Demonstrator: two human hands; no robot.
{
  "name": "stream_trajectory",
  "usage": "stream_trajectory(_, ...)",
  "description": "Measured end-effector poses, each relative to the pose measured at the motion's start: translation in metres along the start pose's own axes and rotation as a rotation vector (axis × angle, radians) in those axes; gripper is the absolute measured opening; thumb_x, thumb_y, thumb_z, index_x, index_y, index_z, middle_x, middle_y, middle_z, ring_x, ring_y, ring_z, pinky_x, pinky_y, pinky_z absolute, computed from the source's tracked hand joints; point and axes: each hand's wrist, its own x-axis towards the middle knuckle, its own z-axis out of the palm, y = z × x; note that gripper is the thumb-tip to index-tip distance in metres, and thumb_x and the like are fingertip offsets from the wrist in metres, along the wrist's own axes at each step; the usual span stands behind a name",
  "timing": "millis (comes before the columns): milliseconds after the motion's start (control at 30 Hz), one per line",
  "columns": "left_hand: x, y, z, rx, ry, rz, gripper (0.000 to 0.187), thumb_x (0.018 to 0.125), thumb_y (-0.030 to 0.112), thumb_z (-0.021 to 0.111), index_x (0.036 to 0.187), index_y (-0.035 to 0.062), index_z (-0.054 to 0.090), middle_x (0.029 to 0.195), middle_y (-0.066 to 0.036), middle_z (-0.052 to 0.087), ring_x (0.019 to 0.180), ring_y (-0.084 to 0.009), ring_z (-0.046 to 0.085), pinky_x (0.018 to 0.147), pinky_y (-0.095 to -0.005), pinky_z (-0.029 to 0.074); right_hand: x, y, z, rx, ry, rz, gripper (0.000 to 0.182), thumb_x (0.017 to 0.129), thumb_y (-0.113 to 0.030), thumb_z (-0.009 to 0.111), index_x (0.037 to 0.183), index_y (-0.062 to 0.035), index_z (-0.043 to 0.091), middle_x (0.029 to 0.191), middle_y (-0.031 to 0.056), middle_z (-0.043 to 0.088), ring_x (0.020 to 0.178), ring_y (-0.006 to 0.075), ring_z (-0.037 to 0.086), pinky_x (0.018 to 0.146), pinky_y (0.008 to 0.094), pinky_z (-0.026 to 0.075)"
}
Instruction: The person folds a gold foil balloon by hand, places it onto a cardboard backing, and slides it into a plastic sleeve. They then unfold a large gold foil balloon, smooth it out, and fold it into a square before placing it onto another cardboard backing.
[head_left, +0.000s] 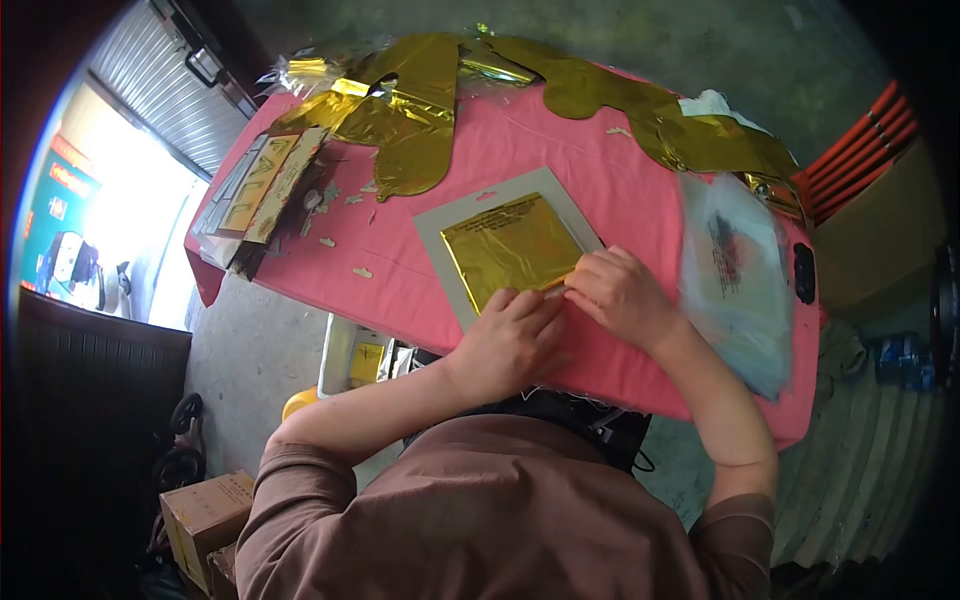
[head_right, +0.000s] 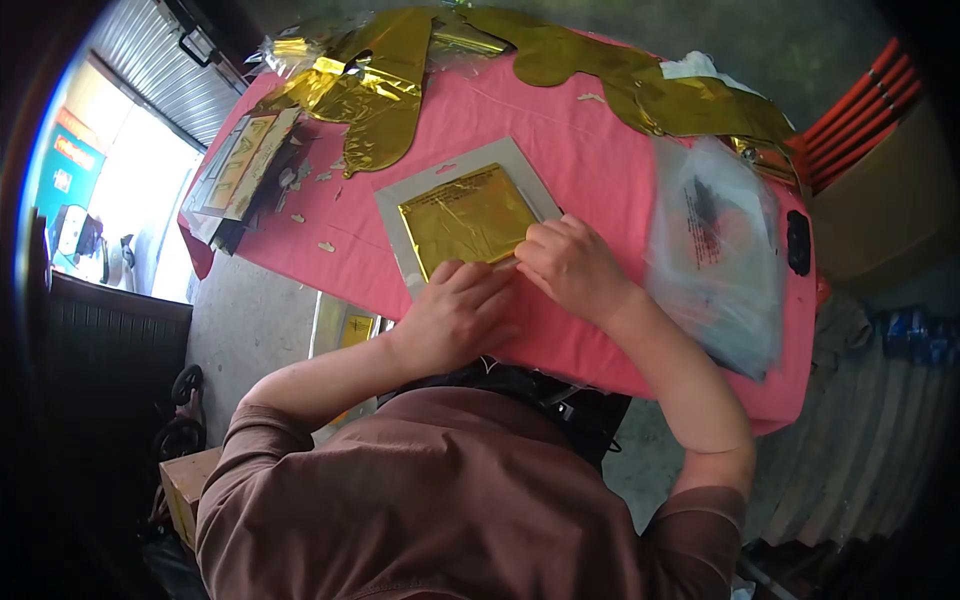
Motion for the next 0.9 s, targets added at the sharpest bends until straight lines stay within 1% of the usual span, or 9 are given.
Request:
stream_trajectory(33, -0.001, 0.001, 0.002, 0.006, 0.003, -0.006, 0.036, 0.073, 0.025, 0.067, 0.101, 0.0033, 0.059, 0.114, -0.01, 0.057, 0.098, -0.023, 0.052, 0.081, -0.0362, 0.04, 0.001, -0.001, 0.002, -0.005, -0.04, -0.009, 0.011, 0.072, -0.011, 0.065, 0.074, -0.007, 0.055, 0.074, 0.0074, 0.054, 0.07, 0.0242, 0.057, 0.064, 0.0361, 0.045)
stream_trajectory(67, -0.003, 0.001, 0.005, -0.009, 0.024, -0.015, 0.037, 0.073, 0.025, 0.067, 0.102, 0.0033, 0.058, 0.114, -0.01, 0.057, 0.098, -0.023, 0.052, 0.081, -0.0358, 0.04, 0.002, -0.001, 0.004, -0.01, -0.081, -0.017, 0.01, 0.075, -0.011, 0.06, 0.069, -0.0079, 0.052, 0.071, 0.0078, 0.052, 0.07, 0.024, 0.057, 0.065, 0.0364, 0.045)
stream_trajectory(100, -0.005, 0.001, 0.008, -0.025, 0.045, -0.022, 0.038, 0.073, 0.025, 0.067, 0.103, 0.0033, 0.058, 0.114, -0.01, 0.057, 0.099, -0.0229, 0.051, 0.081, -0.0354, 0.041, 0.003, -0.001, 0.004, -0.008, -0.082, -0.023, 0.01, 0.075, -0.011, 0.06, 0.069, -0.0079, 0.052, 0.071, 0.0078, 0.052, 0.07, 0.024, 0.057, 0.065, 0.0364, 0.045)
stream_trajectory(167, -0.006, 0.001, 0.008, -0.018, 0.062, -0.023, 0.04, 0.073, 0.026, 0.067, 0.104, 0.0031, 0.058, 0.115, -0.01, 0.057, 0.1, -0.0232, 0.051, 0.082, -0.0353, 0.041, 0.006, 0.0, 0.003, -0.091, -0.186, -0.05, 0.011, 0.076, -0.01, 0.054, 0.067, -0.0084, 0.05, 0.07, 0.0073, 0.053, 0.07, 0.024, 0.058, 0.064, 0.0361, 0.047)
stream_trajectory(400, -0.01, 0.0, 0.013, -0.036, 0.094, -0.013, 0.047, 0.074, 0.026, 0.066, 0.112, 0.0008, 0.056, 0.115, -0.012, 0.056, 0.104, -0.0252, 0.05, 0.089, -0.0373, 0.04, 0.013, -0.001, 0.007, -0.146, -0.229, -0.066, 0.009, 0.074, -0.01, 0.054, 0.067, -0.0076, 0.049, 0.069, 0.0083, 0.052, 0.065, 0.0245, 0.058, 0.059, 0.0356, 0.047)
stream_trajectory(567, -0.012, -0.002, 0.01, -0.053, 0.082, -0.01, 0.049, 0.074, 0.026, 0.066, 0.114, -0.0002, 0.055, 0.115, -0.012, 0.056, 0.104, -0.0253, 0.05, 0.09, -0.0379, 0.04, 0.017, -0.005, 0.008, -0.227, -0.289, -0.077, 0.009, 0.074, -0.011, 0.053, 0.068, -0.0077, 0.049, 0.069, 0.0082, 0.053, 0.065, 0.0235, 0.058, 0.058, 0.0348, 0.048)
stream_trajectory(800, -0.011, -0.003, 0.008, -0.053, 0.059, 0.004, 0.049, 0.073, 0.025, 0.066, 0.114, -0.0005, 0.055, 0.113, -0.011, 0.057, 0.104, -0.0251, 0.05, 0.089, -0.0377, 0.04, 0.021, -0.003, 0.013, -0.228, -0.254, -0.079, 0.009, 0.074, -0.012, 0.054, 0.068, -0.0081, 0.049, 0.067, 0.0079, 0.054, 0.062, 0.0235, 0.058, 0.055, 0.0351, 0.047)
stream_trajectory(867, -0.011, -0.002, 0.009, -0.055, 0.057, 0.002, 0.049, 0.073, 0.025, 0.066, 0.114, -0.0002, 0.055, 0.114, -0.011, 0.056, 0.104, -0.0251, 0.05, 0.089, -0.0378, 0.04, 0.023, -0.003, 0.013, -0.287, -0.263, -0.122, 0.013, 0.078, -0.018, 0.056, 0.069, -0.0093, 0.052, 0.066, 0.0067, 0.056, 0.06, 0.0204, 0.061, 0.053, 0.0326, 0.049)
stream_trajectory(900, -0.011, -0.002, 0.008, -0.055, 0.058, 0.003, 0.048, 0.073, 0.024, 0.066, 0.114, 0.0, 0.055, 0.114, -0.011, 0.056, 0.105, -0.0252, 0.05, 0.088, -0.0378, 0.04, 0.022, -0.003, 0.015, -0.284, -0.261, -0.125, 0.013, 0.078, -0.018, 0.056, 0.069, -0.0093, 0.052, 0.066, 0.0067, 0.056, 0.06, 0.0204, 0.061, 0.053, 0.0326, 0.049)
